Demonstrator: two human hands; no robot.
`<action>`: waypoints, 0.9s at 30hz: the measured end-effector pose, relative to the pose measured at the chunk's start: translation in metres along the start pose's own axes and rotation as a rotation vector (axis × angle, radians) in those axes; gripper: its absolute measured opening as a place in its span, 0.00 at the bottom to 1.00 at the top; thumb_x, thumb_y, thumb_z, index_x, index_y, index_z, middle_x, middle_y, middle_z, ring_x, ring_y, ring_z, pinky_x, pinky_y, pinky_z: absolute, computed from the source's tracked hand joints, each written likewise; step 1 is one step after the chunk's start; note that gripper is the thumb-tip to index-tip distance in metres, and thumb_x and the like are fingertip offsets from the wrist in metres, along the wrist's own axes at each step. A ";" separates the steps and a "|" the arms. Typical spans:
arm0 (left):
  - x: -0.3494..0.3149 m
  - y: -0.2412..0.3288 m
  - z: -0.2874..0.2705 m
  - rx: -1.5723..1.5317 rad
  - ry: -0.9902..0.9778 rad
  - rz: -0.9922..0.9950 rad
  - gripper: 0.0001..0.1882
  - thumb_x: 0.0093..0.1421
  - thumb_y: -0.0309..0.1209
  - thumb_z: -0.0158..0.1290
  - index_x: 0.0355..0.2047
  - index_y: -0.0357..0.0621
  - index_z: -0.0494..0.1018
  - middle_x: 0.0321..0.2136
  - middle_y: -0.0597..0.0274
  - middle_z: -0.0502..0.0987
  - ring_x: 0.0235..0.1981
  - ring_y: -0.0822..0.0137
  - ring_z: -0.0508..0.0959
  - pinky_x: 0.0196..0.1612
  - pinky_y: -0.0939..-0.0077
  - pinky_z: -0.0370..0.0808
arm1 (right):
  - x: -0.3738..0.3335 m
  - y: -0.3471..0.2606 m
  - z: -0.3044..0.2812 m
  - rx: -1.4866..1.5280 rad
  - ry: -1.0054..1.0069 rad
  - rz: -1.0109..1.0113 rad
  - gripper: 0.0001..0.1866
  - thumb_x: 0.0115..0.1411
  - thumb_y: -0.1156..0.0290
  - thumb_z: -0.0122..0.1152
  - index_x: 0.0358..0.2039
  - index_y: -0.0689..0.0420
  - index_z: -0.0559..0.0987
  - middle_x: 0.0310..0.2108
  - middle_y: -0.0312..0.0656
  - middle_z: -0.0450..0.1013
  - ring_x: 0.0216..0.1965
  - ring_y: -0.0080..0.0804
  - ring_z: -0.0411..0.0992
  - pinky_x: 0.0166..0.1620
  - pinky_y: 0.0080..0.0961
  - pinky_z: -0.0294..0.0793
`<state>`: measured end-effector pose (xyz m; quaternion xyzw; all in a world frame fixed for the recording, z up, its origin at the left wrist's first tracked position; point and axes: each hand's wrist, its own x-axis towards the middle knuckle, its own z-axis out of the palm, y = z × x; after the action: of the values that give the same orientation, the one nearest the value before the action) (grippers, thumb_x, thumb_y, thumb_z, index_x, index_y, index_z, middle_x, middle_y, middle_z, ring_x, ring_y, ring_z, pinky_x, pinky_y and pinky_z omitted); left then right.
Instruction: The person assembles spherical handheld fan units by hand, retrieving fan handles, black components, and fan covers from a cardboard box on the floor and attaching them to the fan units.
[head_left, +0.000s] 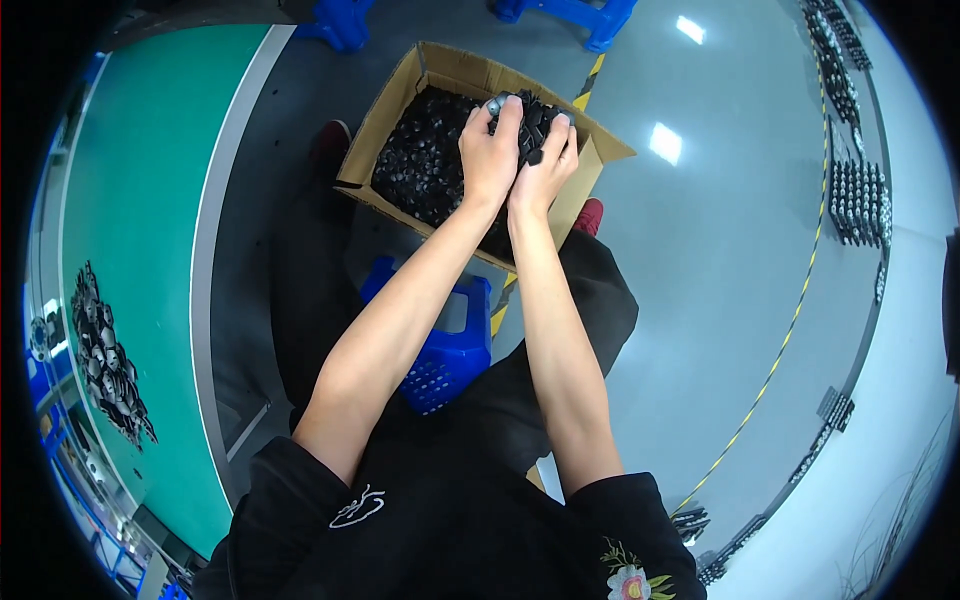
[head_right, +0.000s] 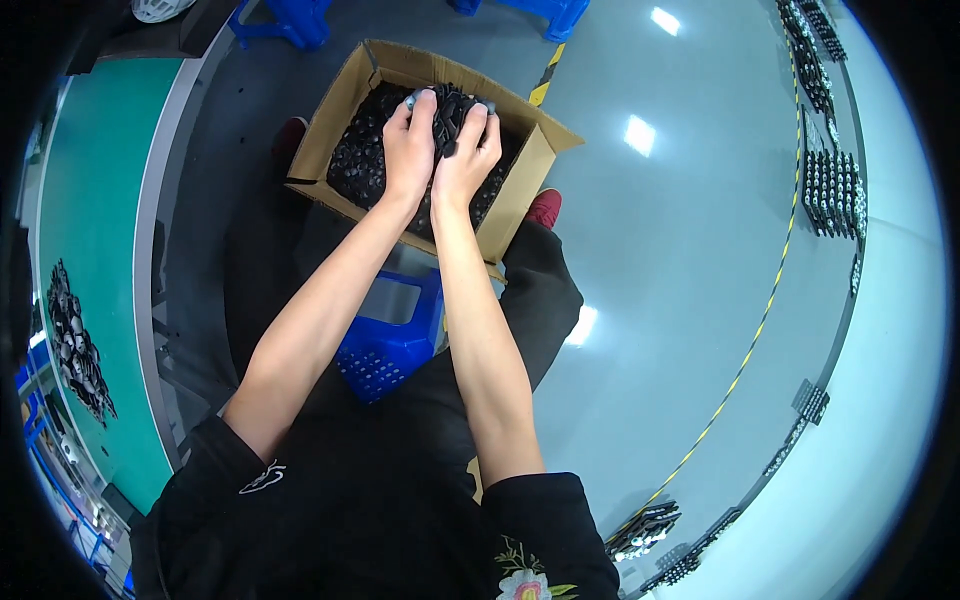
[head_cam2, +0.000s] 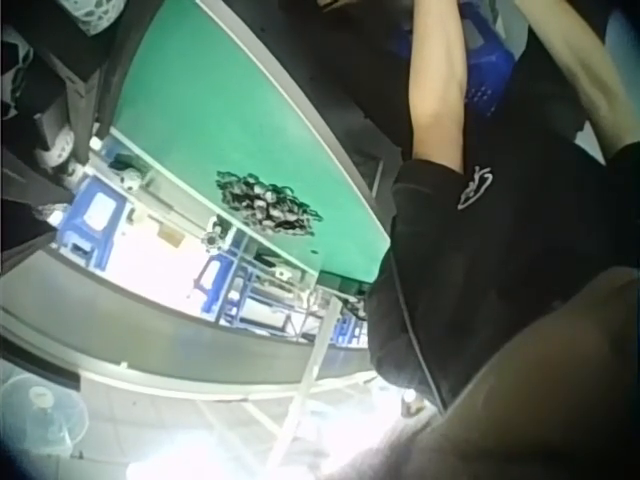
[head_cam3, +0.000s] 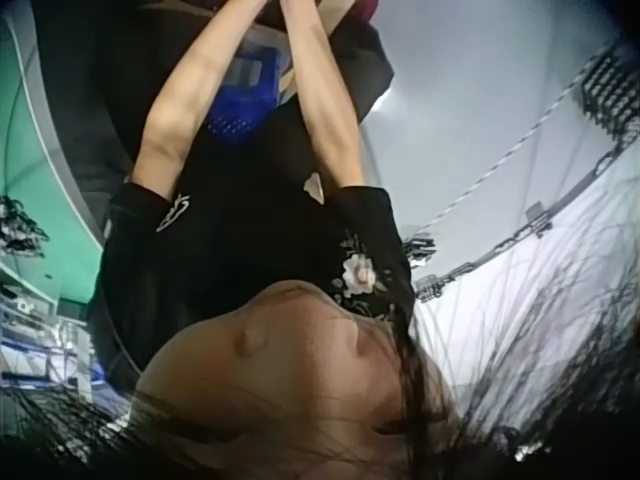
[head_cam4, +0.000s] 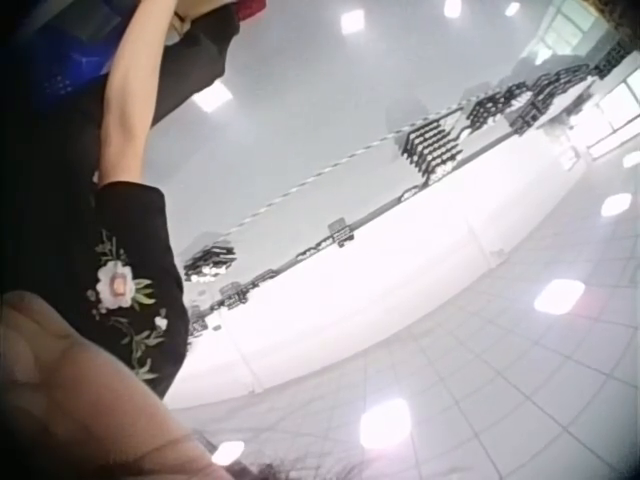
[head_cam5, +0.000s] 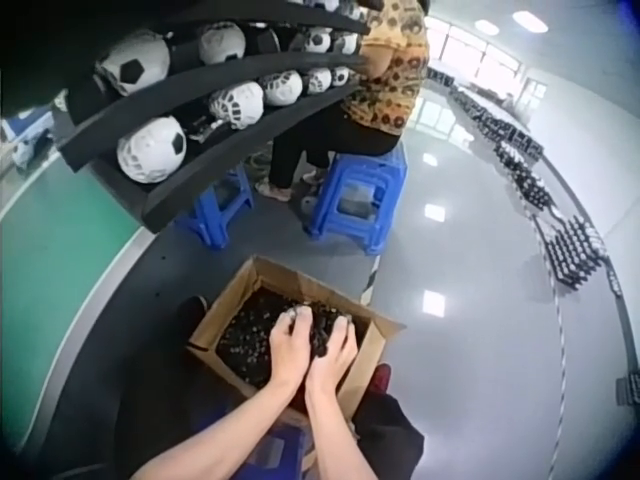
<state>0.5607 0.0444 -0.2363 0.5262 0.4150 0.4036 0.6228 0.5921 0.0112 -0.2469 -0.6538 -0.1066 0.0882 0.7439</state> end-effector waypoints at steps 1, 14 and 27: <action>0.000 0.001 0.000 -0.002 0.004 0.008 0.18 0.61 0.39 0.46 0.32 0.33 0.73 0.25 0.64 0.73 0.27 0.75 0.66 0.33 0.84 0.63 | 0.000 -0.001 0.000 0.001 0.001 -0.005 0.19 0.63 0.59 0.42 0.30 0.64 0.72 0.26 0.41 0.70 0.27 0.26 0.64 0.35 0.21 0.64; 0.001 0.043 0.001 -0.044 -0.022 0.041 0.17 0.59 0.39 0.47 0.29 0.34 0.73 0.25 0.61 0.73 0.27 0.70 0.69 0.33 0.80 0.65 | 0.004 -0.040 0.010 0.034 -0.010 -0.090 0.19 0.63 0.59 0.42 0.28 0.64 0.71 0.25 0.40 0.69 0.26 0.25 0.62 0.34 0.20 0.64; -0.011 0.114 0.007 -0.150 -0.013 0.143 0.17 0.57 0.39 0.49 0.28 0.34 0.75 0.26 0.55 0.73 0.27 0.63 0.71 0.34 0.74 0.67 | 0.001 -0.116 0.019 0.124 -0.004 -0.193 0.18 0.63 0.61 0.43 0.29 0.63 0.72 0.22 0.39 0.69 0.23 0.24 0.61 0.31 0.21 0.62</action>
<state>0.5558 0.0453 -0.1219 0.5092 0.3410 0.4736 0.6326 0.5866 0.0141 -0.1300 -0.5929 -0.1648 0.0236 0.7879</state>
